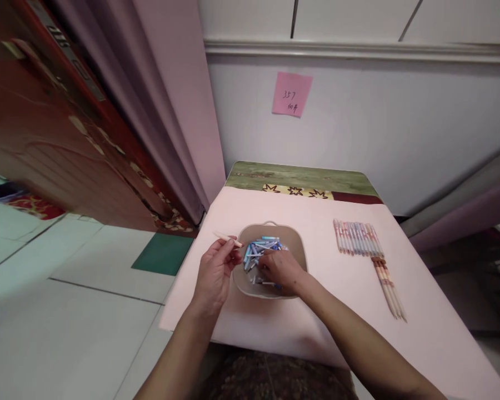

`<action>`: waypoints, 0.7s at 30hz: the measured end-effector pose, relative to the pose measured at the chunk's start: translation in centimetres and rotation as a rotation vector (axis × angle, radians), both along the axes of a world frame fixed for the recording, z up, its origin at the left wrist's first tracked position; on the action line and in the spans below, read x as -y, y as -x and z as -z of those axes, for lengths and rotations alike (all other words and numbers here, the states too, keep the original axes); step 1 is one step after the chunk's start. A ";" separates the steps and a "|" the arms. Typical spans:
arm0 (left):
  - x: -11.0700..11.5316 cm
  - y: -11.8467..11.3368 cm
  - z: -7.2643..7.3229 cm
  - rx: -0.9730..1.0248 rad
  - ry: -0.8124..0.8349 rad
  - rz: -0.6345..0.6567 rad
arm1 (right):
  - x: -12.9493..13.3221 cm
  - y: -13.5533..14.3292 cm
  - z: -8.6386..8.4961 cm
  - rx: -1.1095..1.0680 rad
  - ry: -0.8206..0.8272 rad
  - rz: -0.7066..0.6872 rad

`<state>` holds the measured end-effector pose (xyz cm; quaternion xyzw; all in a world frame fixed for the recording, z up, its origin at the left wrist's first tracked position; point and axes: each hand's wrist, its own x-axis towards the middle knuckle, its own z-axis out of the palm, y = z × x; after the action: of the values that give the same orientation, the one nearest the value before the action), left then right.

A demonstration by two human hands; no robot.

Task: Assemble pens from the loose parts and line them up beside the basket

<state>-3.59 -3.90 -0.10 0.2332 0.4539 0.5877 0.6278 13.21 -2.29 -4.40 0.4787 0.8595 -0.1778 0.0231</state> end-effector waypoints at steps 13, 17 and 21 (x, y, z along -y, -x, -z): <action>0.2 0.4 -0.1 0.153 0.124 0.031 | 1.2 3.5 0.7 0.074 -0.081 -0.182; 0.1 0.7 -0.1 0.195 0.194 0.002 | 1.2 4.3 0.7 0.106 -0.095 -0.207; 0.2 0.4 -0.3 0.179 0.184 0.012 | 0.6 4.3 0.8 0.099 -0.087 -0.238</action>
<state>-3.98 -4.13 0.18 0.1239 0.4465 0.5586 0.6880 8.87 -2.94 -5.16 0.3821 0.9149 -0.1125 0.0656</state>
